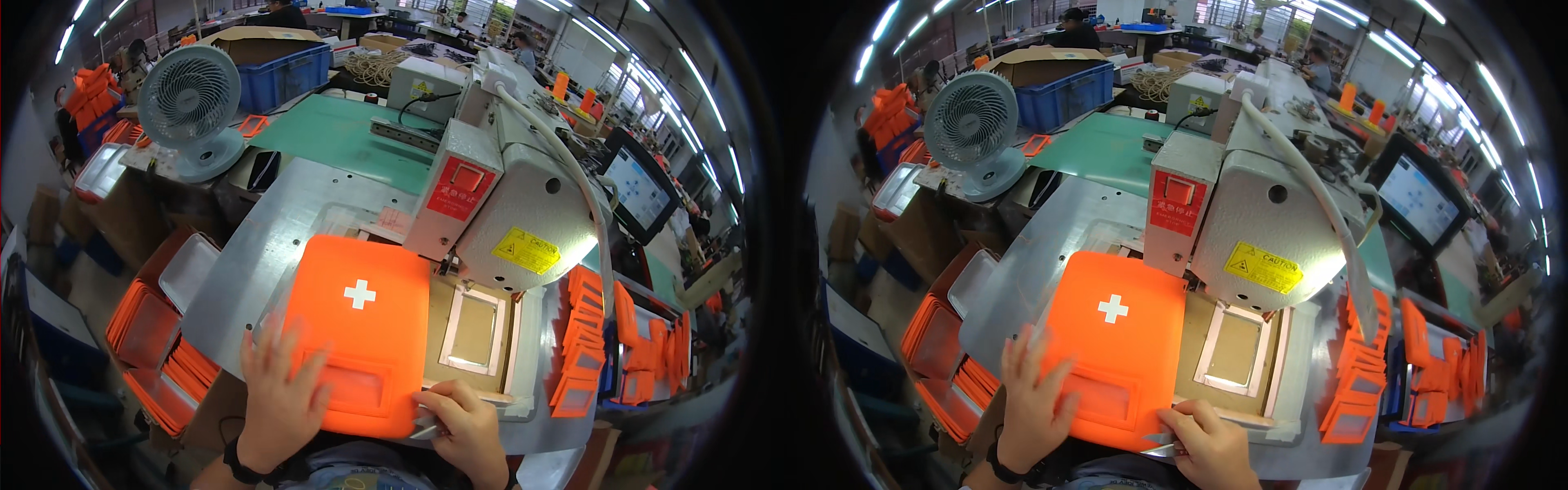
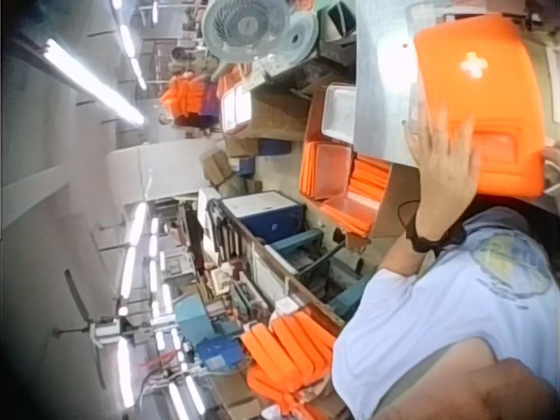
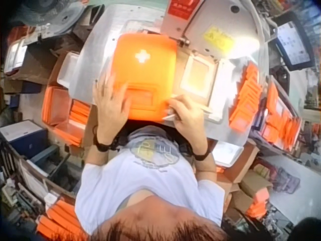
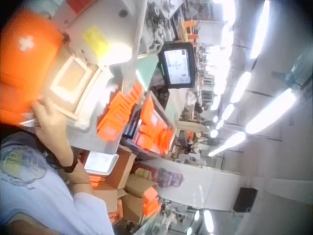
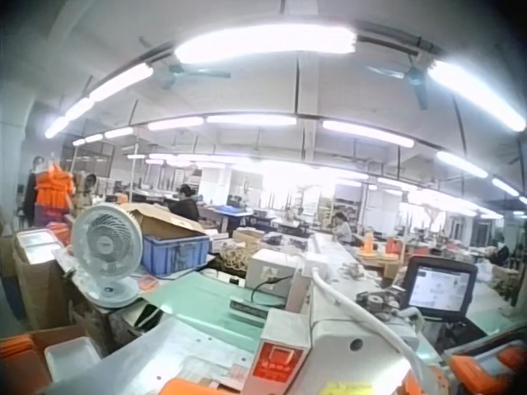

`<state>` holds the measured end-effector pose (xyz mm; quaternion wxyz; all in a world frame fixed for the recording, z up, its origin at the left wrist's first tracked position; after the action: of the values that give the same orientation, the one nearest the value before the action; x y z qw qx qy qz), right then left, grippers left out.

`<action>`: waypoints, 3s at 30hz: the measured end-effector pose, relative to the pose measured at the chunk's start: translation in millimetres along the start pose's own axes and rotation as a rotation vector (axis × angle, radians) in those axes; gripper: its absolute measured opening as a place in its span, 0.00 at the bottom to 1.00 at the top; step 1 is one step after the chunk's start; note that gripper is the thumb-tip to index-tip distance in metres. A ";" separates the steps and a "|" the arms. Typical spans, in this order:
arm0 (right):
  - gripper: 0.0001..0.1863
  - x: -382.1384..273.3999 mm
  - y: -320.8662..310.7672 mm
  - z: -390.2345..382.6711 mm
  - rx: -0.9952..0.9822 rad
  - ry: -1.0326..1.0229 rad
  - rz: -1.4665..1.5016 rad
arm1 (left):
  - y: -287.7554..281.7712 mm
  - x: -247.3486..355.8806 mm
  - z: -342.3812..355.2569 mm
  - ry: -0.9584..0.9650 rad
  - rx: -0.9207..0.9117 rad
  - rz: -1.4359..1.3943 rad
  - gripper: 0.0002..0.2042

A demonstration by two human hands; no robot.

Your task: The recorder is seen operating an industrial sewing machine to assemble orange pouches, involving positioning materials, using small tools for adjustments, and interacting with a touchscreen control panel.

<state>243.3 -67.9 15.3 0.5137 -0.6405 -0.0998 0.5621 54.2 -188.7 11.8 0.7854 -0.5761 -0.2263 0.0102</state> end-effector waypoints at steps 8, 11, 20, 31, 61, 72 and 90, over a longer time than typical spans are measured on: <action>0.27 -10.1 8.0 21.2 -0.031 -0.103 -0.159 | 14.9 21.2 -0.3 0.267 -0.240 0.068 0.31; 0.26 -14.0 10.6 26.7 -0.063 -0.086 -0.248 | 17.3 19.7 0.3 0.260 -0.254 0.067 0.31; 0.23 -17.1 8.9 31.9 -0.080 -0.081 -0.248 | 18.9 17.0 -1.3 0.241 -0.248 0.009 0.33; 0.18 -16.6 3.0 39.1 -0.124 -0.153 -0.221 | 18.8 15.3 -1.7 0.241 -0.265 0.014 0.33; 0.06 7.7 -8.3 62.5 -0.110 0.179 0.189 | 19.6 9.2 -2.1 0.256 -0.184 -0.047 0.30; 0.24 -16.8 1.7 45.3 -0.247 -0.183 -0.158 | 17.8 10.7 -2.8 0.264 -0.201 -0.026 0.31; 0.26 -19.1 4.5 27.1 -0.380 -0.081 -0.147 | 19.4 11.9 -2.0 0.254 -0.186 -0.013 0.30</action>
<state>212.3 -68.6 28.0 0.4190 -0.6935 -0.2711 0.5196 70.3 -180.7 -2.3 0.7511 -0.6414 -0.1289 -0.0886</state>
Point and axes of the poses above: each hand's wrist, its own z-axis towards the middle knuckle, its own y-axis out of the palm, x = y × z, the point moved 4 cm from there along z, towards the middle knuckle, and after that the axes turned 7 degrees about -x, right-handed, at the moved point
